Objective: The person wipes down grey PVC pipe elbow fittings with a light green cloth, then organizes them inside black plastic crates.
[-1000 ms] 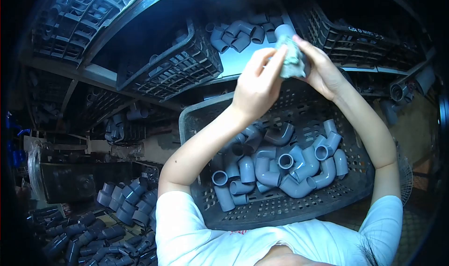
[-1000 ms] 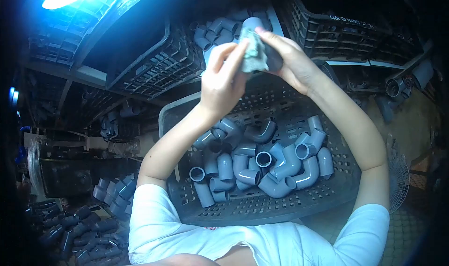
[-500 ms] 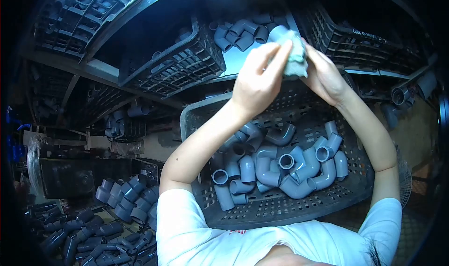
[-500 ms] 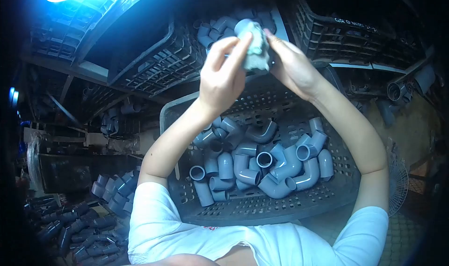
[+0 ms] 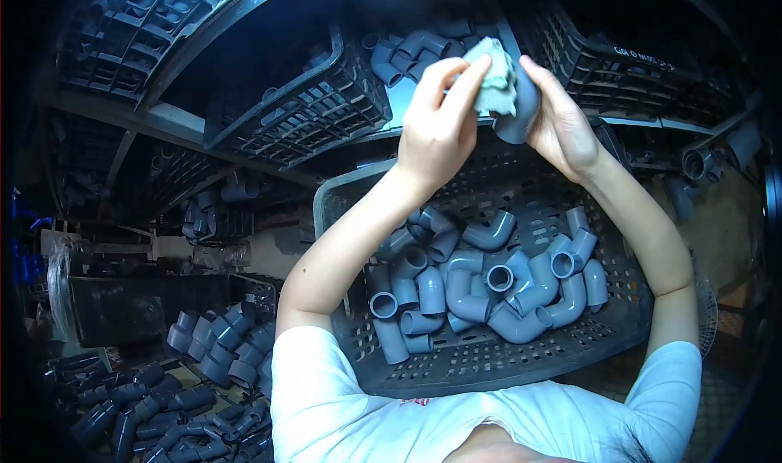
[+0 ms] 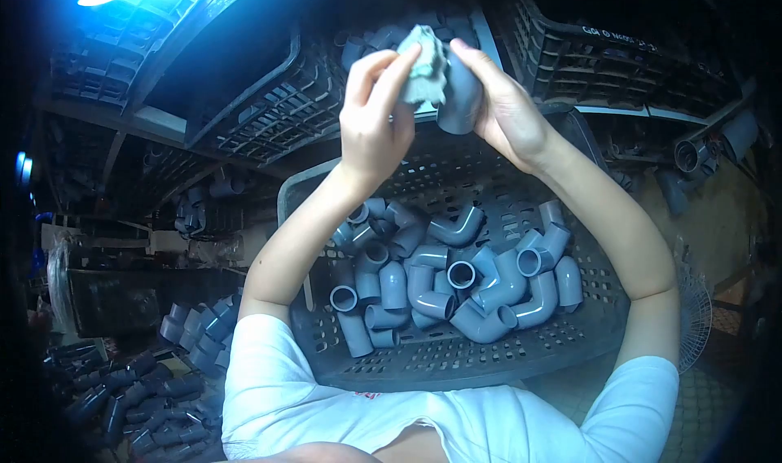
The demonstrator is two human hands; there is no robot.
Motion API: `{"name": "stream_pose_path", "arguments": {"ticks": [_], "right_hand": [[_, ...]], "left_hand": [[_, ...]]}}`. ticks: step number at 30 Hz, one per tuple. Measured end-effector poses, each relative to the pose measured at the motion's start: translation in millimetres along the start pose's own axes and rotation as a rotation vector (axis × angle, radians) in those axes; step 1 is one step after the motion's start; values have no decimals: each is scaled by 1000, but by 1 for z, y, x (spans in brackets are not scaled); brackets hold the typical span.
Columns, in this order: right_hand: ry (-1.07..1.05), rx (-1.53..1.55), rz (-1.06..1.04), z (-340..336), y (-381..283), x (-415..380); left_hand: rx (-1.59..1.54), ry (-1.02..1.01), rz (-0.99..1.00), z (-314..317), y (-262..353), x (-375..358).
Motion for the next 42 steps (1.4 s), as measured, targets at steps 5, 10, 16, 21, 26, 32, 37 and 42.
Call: {"name": "stream_pose_path", "arguments": {"ticks": [5, 10, 16, 21, 26, 32, 37, 42], "right_hand": [[-50, -51, 12, -21, 3, 5], [105, -171, -58, -14, 5, 8], [70, -147, 4, -29, 2, 11], [287, -228, -60, -14, 15, 1], [156, -167, -36, -16, 4, 3], [244, -206, -57, -11, 9, 1], [270, -169, -42, -11, 12, 0], [274, -175, -41, -14, 13, 0]], "left_hand": [[-35, -129, 205, 8, 11, -4], [86, -38, 236, -1, -7, 1], [10, -137, 223, 6, 7, -2], [80, -146, 272, 0, 18, 1], [95, -32, 270, -4, 5, 1], [105, 43, 215, -8, 0, 3], [11, -40, 165, -1, 7, 0], [-169, -84, 34, 8, 9, -1]]}}
Point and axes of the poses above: each hand's wrist, its own x-axis towards the middle knuckle, its own z-axis out of the palm, y = z × x, the point moved 3 cm from there along x, towards the middle knuckle, and after that the axes turned 5 degrees about z, right-handed, at the moved point
